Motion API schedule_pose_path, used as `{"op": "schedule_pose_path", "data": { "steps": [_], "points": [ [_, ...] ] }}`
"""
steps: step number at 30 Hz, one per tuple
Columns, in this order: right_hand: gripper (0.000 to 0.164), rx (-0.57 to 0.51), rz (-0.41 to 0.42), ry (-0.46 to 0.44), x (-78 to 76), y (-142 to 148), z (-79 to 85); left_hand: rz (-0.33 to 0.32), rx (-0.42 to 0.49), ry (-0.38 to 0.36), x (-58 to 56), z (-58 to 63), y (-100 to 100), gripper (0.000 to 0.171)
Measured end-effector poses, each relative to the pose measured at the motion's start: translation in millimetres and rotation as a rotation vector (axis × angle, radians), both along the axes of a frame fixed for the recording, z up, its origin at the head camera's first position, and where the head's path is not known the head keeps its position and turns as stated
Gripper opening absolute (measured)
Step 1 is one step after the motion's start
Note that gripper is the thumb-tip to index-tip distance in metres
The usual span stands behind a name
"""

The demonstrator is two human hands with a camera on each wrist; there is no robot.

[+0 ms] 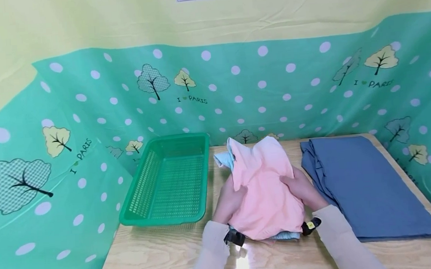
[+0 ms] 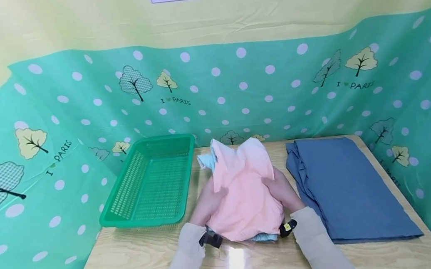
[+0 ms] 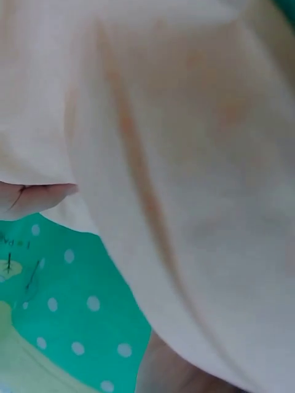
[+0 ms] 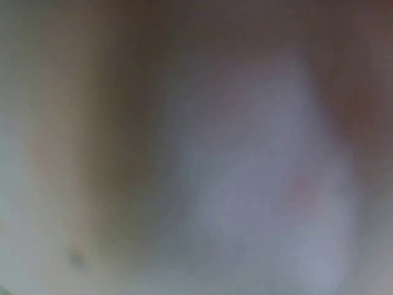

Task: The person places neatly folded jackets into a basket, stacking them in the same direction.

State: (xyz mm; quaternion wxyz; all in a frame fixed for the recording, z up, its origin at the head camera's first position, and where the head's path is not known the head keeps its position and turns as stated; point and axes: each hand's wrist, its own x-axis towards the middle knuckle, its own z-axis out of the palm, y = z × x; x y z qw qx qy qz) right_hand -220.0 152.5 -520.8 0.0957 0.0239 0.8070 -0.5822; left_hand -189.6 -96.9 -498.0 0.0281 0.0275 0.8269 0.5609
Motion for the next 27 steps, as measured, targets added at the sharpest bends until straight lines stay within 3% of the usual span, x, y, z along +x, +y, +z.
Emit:
{"op": "schedule_pose_path", "data": {
  "steps": [4,12,20,27],
  "points": [
    [0.056,-0.017,0.01,0.032,1.9,-6.3,13.2,0.004,-0.077,0.048,7.0,24.1,-3.8,0.047],
    [0.053,-0.053,0.05,0.066,0.3,-19.3,37.4,-0.01,-0.066,0.101,16.3,56.3,-20.8,0.05],
    [0.054,-0.164,0.105,0.028,-1.1,-34.4,62.9,-0.067,0.049,0.032,17.7,79.5,-46.3,0.065],
    [0.052,-0.257,0.128,-0.033,-2.8,-54.5,76.0,-0.121,0.142,-0.053,13.9,95.4,-74.9,0.054]
  ]
}}
